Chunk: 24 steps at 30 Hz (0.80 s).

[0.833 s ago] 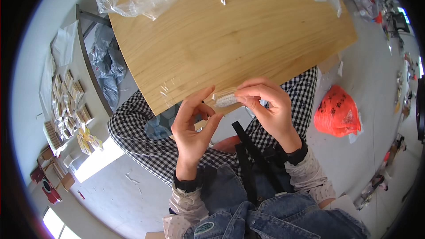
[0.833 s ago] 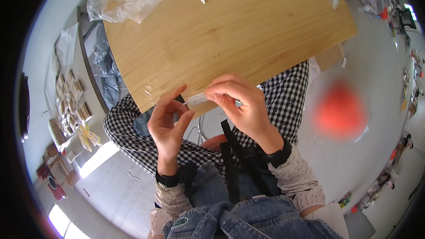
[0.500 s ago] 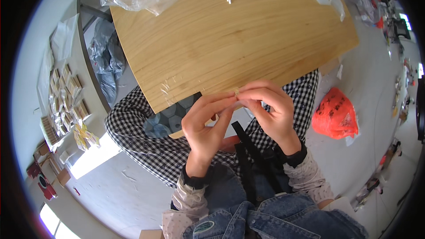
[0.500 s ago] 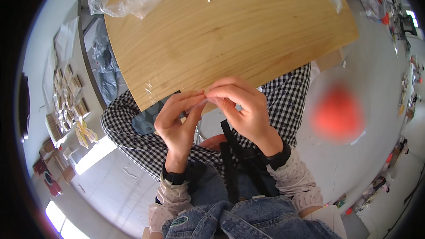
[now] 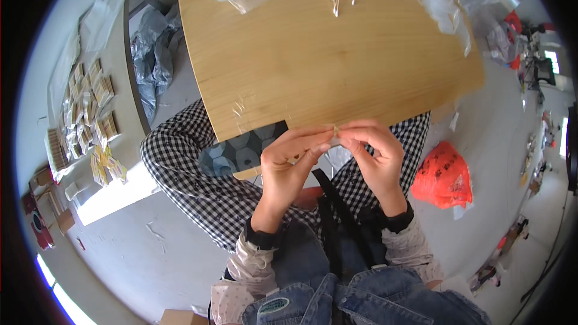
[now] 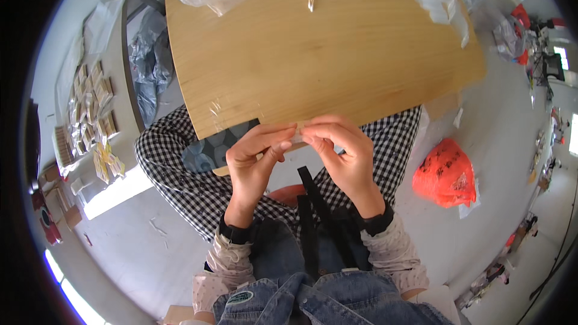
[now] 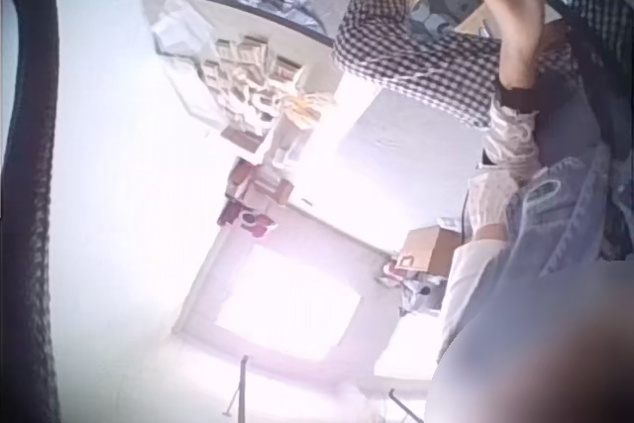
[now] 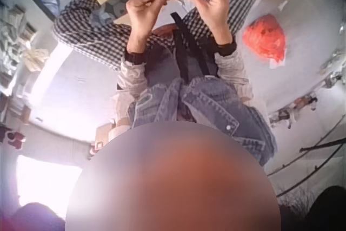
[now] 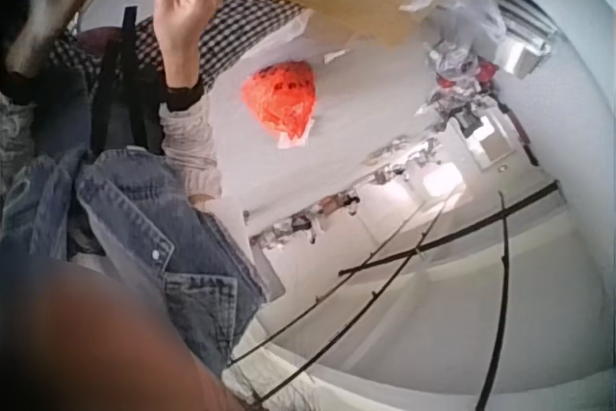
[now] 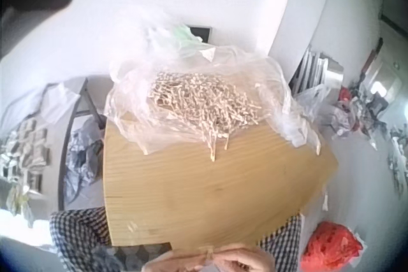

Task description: The recorder packages cotton swabs into small plastic bags and then arranges the bags into a neat stack.

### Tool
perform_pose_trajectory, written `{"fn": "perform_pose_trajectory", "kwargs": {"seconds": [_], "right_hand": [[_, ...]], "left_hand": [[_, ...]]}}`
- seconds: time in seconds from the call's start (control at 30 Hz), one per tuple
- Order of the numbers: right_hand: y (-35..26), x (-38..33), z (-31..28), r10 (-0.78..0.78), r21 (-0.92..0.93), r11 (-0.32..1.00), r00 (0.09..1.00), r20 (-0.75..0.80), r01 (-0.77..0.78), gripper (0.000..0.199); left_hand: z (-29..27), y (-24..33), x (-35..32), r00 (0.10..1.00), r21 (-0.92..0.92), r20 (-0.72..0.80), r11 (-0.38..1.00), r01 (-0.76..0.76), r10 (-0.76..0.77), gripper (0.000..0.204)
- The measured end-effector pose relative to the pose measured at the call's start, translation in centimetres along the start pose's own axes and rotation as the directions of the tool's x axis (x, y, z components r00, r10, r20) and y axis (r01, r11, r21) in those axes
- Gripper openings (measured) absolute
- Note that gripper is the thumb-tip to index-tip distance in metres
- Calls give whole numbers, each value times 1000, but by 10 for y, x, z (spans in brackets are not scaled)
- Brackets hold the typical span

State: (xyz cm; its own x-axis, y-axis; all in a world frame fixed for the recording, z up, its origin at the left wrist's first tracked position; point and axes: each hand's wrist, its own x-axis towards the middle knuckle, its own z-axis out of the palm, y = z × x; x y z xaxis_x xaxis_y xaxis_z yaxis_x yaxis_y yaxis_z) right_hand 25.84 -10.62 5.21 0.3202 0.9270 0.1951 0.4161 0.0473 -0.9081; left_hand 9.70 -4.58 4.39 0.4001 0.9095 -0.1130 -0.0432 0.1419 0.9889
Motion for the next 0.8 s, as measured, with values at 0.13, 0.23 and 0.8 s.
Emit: {"fn": "perform_pose_trajectory", "kwargs": {"seconds": [0.13, 0.23, 0.8], "right_hand": [[-16, -9, -4, 319, 418, 872, 943, -92, -254, 8], [-32, -19, -2, 554, 724, 573, 833, 4, -385, 13], [-47, -17, 10, -7, 336, 941, 993, -116, 46, 44]], "left_hand": [[-21, 3, -8, 998, 122, -50, 992, -34, 40, 53], [-24, 2, -21, 992, 199, 43, 972, -122, 116, 82], [-18, 28, -44, 971, -314, 231, 949, 8, 69, 32]]}}
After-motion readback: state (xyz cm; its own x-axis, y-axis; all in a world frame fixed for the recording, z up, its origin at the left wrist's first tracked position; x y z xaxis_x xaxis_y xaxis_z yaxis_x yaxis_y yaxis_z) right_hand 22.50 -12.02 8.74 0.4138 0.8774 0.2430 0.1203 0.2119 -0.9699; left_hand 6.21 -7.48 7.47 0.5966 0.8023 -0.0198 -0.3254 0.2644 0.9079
